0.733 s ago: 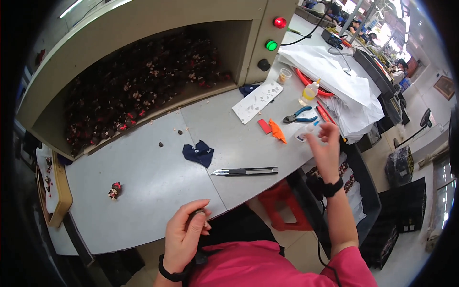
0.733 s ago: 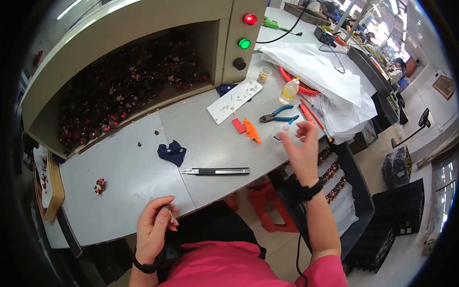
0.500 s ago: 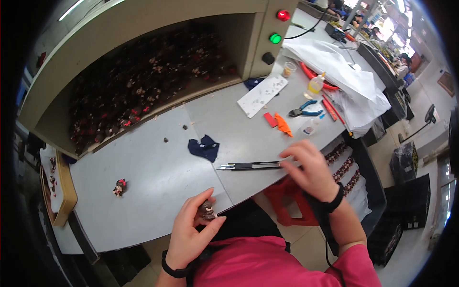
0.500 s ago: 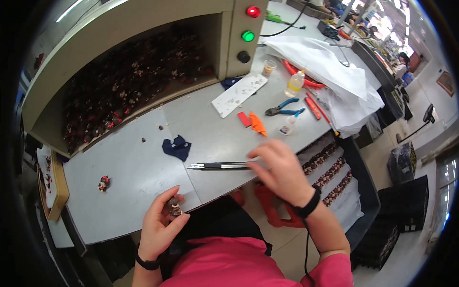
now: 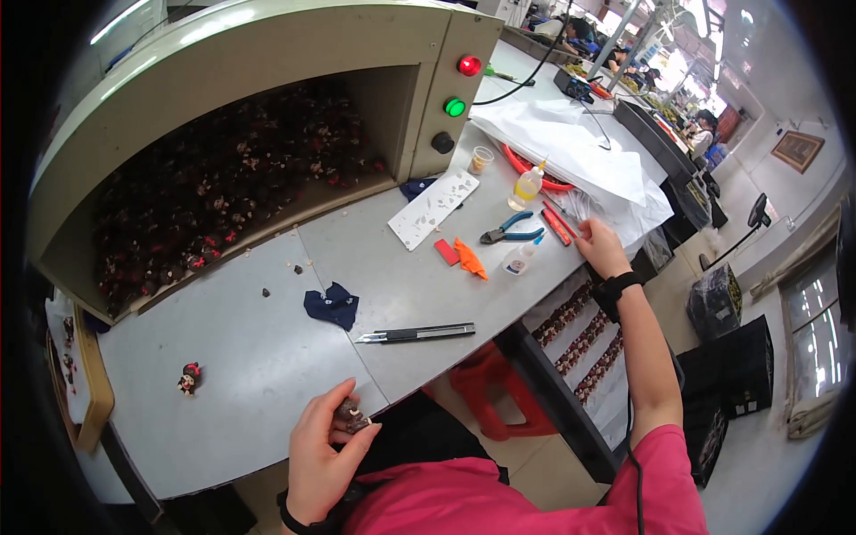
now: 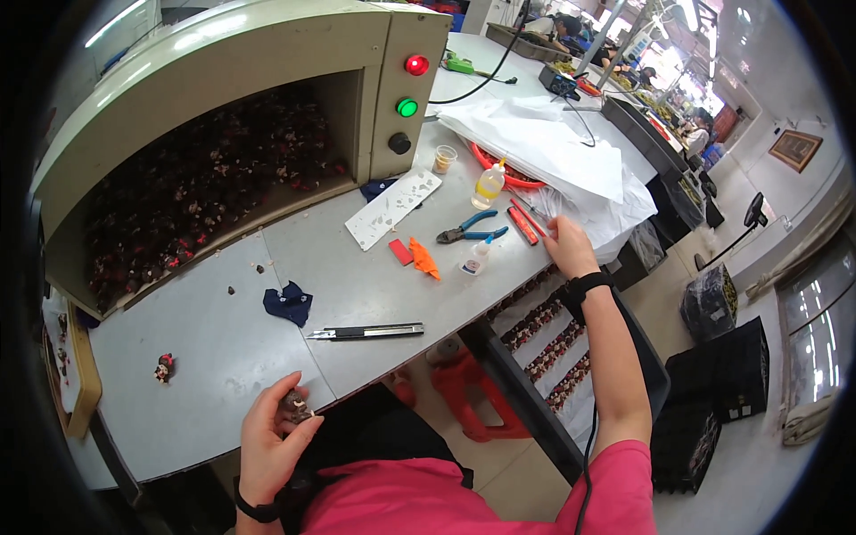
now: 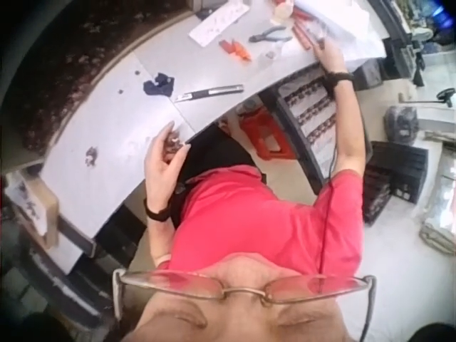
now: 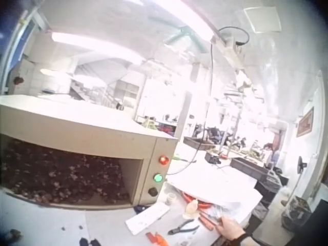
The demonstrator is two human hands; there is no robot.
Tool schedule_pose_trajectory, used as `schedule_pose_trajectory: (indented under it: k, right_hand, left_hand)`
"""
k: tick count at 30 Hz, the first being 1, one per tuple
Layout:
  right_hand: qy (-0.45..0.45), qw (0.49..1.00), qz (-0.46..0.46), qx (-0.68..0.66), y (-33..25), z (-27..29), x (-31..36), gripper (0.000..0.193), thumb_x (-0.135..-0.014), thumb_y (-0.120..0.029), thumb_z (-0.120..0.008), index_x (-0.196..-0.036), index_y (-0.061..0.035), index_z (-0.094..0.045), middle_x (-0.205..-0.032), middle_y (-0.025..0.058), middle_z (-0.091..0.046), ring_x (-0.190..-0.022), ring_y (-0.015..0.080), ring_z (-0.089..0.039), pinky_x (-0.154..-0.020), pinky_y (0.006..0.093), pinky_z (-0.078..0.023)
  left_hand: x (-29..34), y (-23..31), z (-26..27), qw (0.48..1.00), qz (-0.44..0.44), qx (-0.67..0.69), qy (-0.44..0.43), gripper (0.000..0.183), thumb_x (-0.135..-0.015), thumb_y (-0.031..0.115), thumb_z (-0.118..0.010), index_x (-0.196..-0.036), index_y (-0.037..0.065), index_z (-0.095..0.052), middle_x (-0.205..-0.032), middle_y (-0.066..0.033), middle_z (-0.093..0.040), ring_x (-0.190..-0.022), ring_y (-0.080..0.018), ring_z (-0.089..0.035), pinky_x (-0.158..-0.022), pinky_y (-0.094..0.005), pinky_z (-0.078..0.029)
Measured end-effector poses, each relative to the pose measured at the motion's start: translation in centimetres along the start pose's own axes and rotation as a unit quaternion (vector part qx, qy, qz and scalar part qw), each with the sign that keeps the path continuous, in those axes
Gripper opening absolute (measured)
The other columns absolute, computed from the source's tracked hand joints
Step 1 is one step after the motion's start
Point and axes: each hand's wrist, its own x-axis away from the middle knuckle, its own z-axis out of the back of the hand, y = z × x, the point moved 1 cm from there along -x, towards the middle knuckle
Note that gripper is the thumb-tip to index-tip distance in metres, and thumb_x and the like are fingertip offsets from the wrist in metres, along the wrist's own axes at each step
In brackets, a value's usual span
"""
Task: The recorder is assembling small red and brown figurines, applying glue and placing them in a tray.
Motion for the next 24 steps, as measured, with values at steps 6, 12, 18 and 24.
schedule_pose_trajectory:
  k: [6, 12, 18, 24]
  right_hand:
    - [-0.029, 0.997, -0.065, 0.037, 1.3, 0.4, 0.7, 0.021, -0.084, -0.005, -0.055, -0.104, 0.0025, -0.059, -0.097, 0.0244, -0.065, -0.089, 0.0393, -0.064, -0.079, 0.0433, -0.051]
    - [0.057, 0.853, -0.184, -0.485, -8.9, 4.3, 8.1, 0.014, -0.101, -0.017, -0.054, -0.108, -0.0049, -0.055, -0.085, 0.0003, -0.056, -0.071, 0.0086, -0.051, -0.065, 0.0215, -0.041]
    - [-0.124, 0.769, 0.014, -0.627, -24.0, 1.4, 14.7, 0.009, -0.095, -0.002, -0.056, -0.101, -0.003, -0.05, -0.092, 0.0124, -0.058, -0.075, 0.0169, -0.063, -0.068, 0.0264, -0.052]
    - [-0.186, 0.717, 0.053, -0.67, -28.2, 0.1, 15.3, 0.019, -0.088, 0.005, -0.063, -0.103, -0.0027, -0.053, -0.098, 0.0142, -0.061, -0.087, 0.0205, -0.066, -0.075, 0.0279, -0.053]
  left_hand:
    - [0.1, 0.3, -0.2, 0.999, -0.009, -0.037, 0.019, 0.053, -0.08, -0.002, -0.073, -0.13, 0.001, -0.056, -0.11, -0.0078, -0.059, -0.085, -0.01, -0.06, -0.069, -0.0215, -0.052]
    - [-1.2, 0.6, -0.6, 0.999, -0.006, -0.029, -0.018, 0.05, -0.081, 0.001, -0.074, -0.128, 0.002, -0.057, -0.108, -0.0075, -0.06, -0.084, -0.0097, -0.063, -0.07, -0.022, -0.053]
    - [-0.9, 0.5, 0.1, 0.999, 0.006, -0.032, -0.021, 0.048, -0.082, 0.0, -0.074, -0.127, 0.004, -0.058, -0.107, -0.0071, -0.059, -0.084, -0.0096, -0.064, -0.072, -0.0218, -0.054]
    - [-0.8, 0.5, -0.3, 0.999, 0.009, -0.036, -0.015, 0.048, -0.081, -0.002, -0.074, -0.126, 0.005, -0.059, -0.106, -0.0068, -0.058, -0.085, -0.009, -0.064, -0.072, -0.0218, -0.055]
